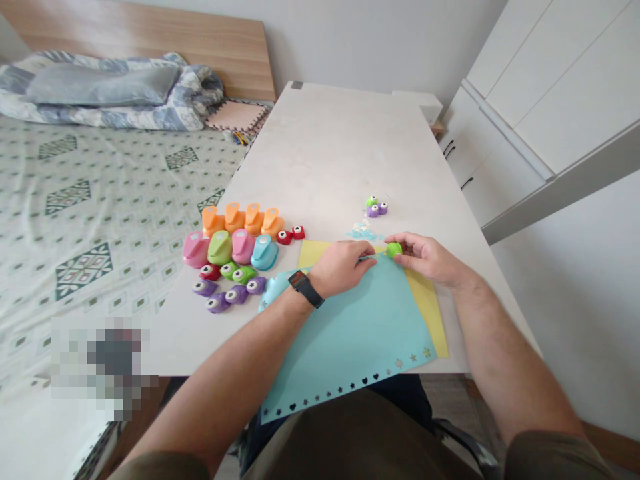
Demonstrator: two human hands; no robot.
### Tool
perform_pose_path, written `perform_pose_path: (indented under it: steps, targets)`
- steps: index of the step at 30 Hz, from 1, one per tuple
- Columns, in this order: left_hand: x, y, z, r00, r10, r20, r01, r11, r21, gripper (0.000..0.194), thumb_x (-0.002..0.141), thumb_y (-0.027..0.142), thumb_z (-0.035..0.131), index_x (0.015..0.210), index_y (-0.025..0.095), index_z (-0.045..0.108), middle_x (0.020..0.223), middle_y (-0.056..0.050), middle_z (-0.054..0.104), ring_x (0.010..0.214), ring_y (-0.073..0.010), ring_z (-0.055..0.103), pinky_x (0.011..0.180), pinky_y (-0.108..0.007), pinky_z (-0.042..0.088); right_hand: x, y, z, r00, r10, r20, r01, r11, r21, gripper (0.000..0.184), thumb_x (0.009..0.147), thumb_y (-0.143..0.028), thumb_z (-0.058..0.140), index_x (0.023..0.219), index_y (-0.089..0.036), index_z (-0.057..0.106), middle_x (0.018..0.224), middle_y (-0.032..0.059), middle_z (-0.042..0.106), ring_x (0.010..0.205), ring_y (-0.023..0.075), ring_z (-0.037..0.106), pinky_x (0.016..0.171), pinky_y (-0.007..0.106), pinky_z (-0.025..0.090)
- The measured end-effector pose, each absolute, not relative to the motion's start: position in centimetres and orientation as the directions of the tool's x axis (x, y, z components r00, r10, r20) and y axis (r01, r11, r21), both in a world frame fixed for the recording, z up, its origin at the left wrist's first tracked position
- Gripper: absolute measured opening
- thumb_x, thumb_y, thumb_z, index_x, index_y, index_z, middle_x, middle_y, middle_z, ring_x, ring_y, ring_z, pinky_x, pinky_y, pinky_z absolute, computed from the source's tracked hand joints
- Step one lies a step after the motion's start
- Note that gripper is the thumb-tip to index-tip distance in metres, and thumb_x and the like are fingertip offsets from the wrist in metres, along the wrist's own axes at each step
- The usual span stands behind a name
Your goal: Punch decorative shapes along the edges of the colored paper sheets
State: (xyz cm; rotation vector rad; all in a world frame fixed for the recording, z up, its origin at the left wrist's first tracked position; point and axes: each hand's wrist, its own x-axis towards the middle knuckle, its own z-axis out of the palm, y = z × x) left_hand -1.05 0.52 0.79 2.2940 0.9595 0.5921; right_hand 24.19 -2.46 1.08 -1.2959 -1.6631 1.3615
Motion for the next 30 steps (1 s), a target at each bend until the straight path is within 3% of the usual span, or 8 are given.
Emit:
perform_pose_path:
  steps: [23,30]
  targets:
    - [-0.9,0.6,0.8,0.649,0.747,0.147,0.503,-0.566,0.654,0.015,0.096,0.03,0.061,0.102,0.019,0.071,0.098,-0.005,0.077,0.09,-0.0198,0.071,0.081,-0.031,0.054,23.9,-2.3,0.7,-0.263,0.959,-0.107,0.444,0.021,-0.896,0.037,0.086,-0.042,0.075,0.117,-0.024,0.071,0.098,0.0041,0.072,0.086,0.0224,0.064,0.079,0.037,0.052]
    - [-1.0,0.7,0.4,0.643,0.752,0.146,0.537,-0.578,0.615,0.023,0.096,0.036,0.062,0.11,0.019,0.07,0.103,-0.007,0.077,0.094,-0.0211,0.072,0.085,-0.032,0.055,24.3,-1.9,-0.4,-0.258,0.96,-0.111,0.445,0.016,-0.895,0.038,0.085,-0.04,0.075,0.119,-0.023,0.071,0.09,0.0025,0.07,0.079,0.0198,0.061,0.073,0.034,0.05]
